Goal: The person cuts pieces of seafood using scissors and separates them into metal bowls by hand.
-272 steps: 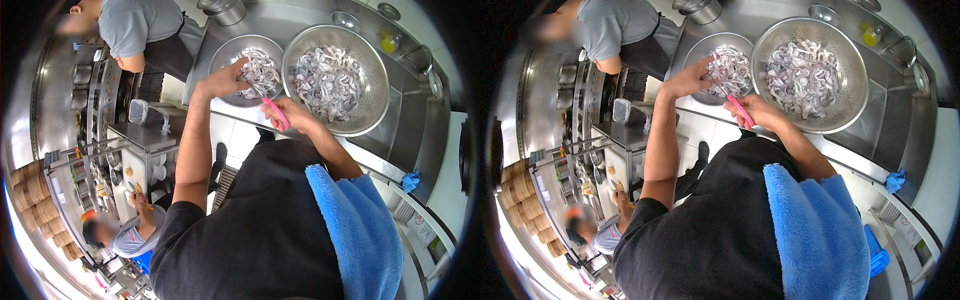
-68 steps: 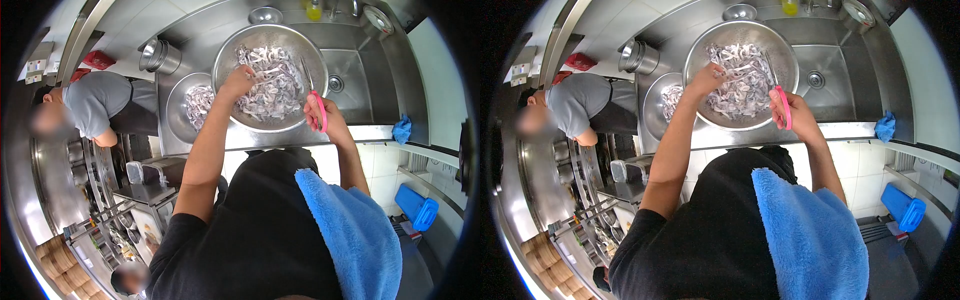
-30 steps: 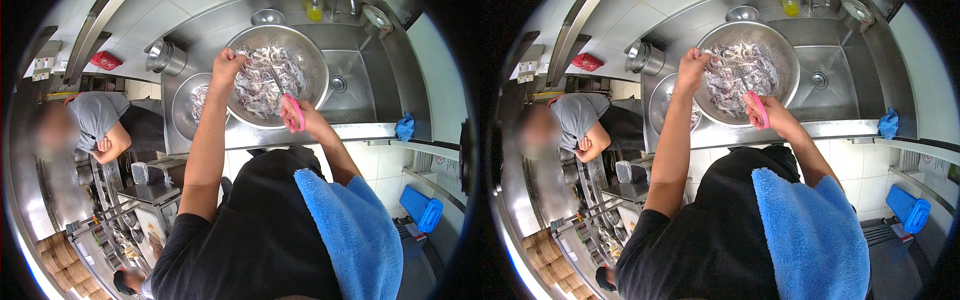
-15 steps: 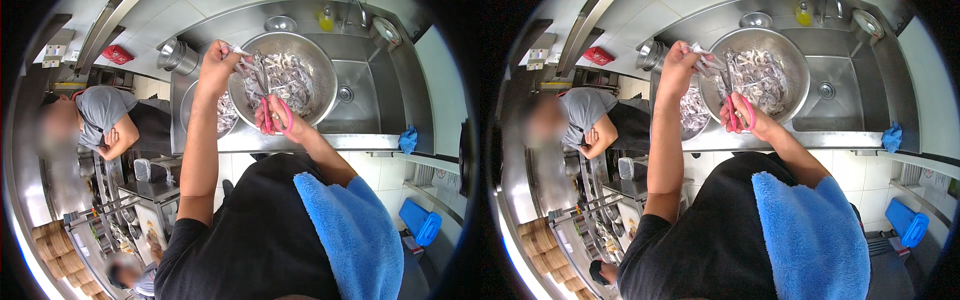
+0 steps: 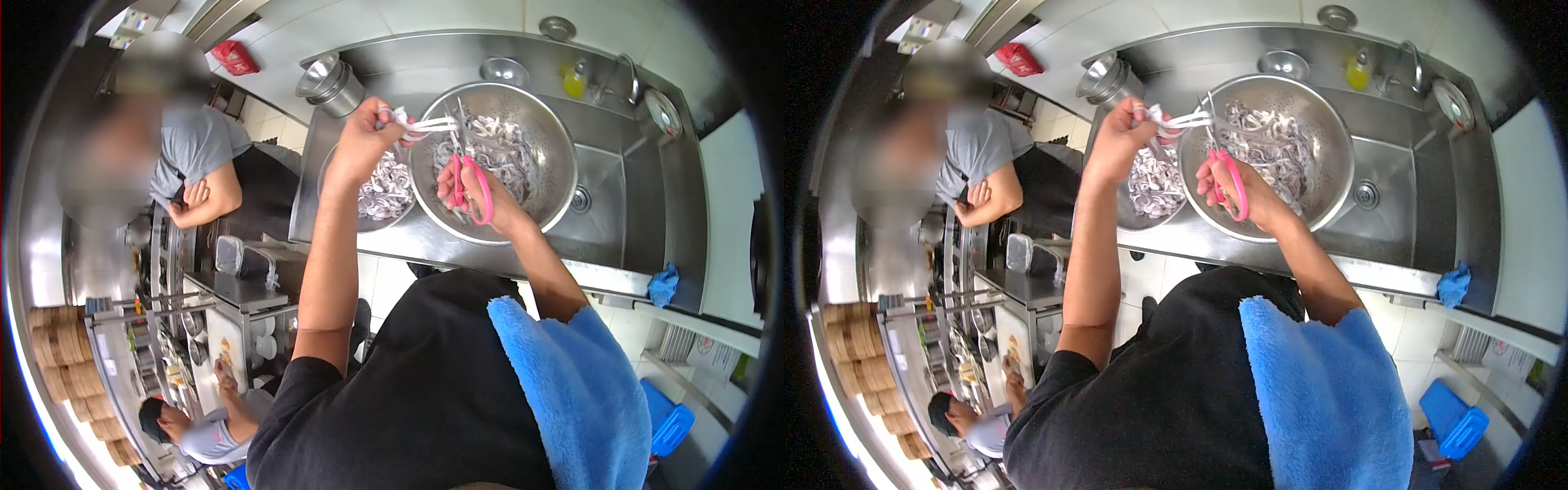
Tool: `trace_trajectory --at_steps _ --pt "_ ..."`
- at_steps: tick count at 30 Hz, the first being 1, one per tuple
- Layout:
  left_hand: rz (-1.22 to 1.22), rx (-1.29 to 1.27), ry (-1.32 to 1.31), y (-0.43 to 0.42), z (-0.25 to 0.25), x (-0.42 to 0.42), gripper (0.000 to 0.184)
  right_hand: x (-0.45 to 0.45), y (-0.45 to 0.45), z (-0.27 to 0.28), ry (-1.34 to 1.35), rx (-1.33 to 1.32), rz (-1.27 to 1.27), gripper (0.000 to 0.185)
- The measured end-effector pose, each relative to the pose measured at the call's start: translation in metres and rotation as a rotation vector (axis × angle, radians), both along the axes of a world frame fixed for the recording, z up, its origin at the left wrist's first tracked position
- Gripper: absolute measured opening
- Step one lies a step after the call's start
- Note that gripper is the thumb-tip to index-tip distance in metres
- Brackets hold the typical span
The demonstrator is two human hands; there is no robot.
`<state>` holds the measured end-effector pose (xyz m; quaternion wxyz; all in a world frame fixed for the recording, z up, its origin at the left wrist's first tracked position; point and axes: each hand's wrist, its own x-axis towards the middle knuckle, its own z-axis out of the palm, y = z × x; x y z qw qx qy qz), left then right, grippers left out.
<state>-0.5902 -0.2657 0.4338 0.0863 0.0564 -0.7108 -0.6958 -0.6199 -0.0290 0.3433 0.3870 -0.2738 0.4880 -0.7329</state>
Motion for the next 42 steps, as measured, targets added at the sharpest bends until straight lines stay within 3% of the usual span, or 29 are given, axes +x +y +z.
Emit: trace_trajectory --at_steps 2,5,7,9,11,15,20,23,29,35,38,42 --pt "0.049 -0.125 -0.033 0.001 -0.001 0.003 0.024 0.0 -0.006 0.002 0.01 0.013 -0.003 0.053" --pt "0.101 -0.281 -0.121 0.0 0.0 0.009 0.029 0.0 -0.014 -0.002 0.012 0.076 0.03 0.067" --pt "0.127 -0.362 -0.06 -0.011 -0.02 0.011 0.039 0.002 -0.019 0.003 -0.023 0.113 0.013 0.062" --pt "0.104 -0.373 -0.066 -0.008 -0.002 0.027 0.053 0.005 -0.029 0.002 -0.092 0.11 0.018 0.059" --pt "0.067 -0.165 -0.018 -0.018 -0.013 0.035 0.064 0.003 -0.037 0.004 -0.084 0.063 0.068 0.061" --pt "-0.029 0.029 -0.038 -0.041 -0.029 0.057 0.06 0.004 -0.057 0.013 -0.065 0.018 0.145 0.063" --pt "0.047 -0.191 0.019 -0.044 -0.026 0.084 0.069 0.008 -0.083 0.029 -0.039 0.061 0.247 0.061" --pt "0.142 -0.288 0.021 -0.046 -0.03 0.092 0.052 0.015 -0.096 0.031 -0.034 0.085 0.298 0.06" --pt "0.036 -0.115 -0.066 -0.069 -0.058 0.09 0.016 0.019 -0.12 0.042 -0.11 0.125 0.365 0.067" --pt "0.028 -0.322 -0.058 -0.082 -0.056 0.092 0.019 0.017 -0.131 0.039 -0.168 0.122 0.394 0.069" --pt "-0.02 -0.248 0.038 -0.083 -0.056 0.088 0.021 0.017 -0.134 0.04 -0.189 0.127 0.403 0.068" --pt "-0.027 -0.24 -0.032 -0.087 -0.063 0.085 0.022 0.014 -0.134 0.04 -0.232 0.078 0.374 0.067"
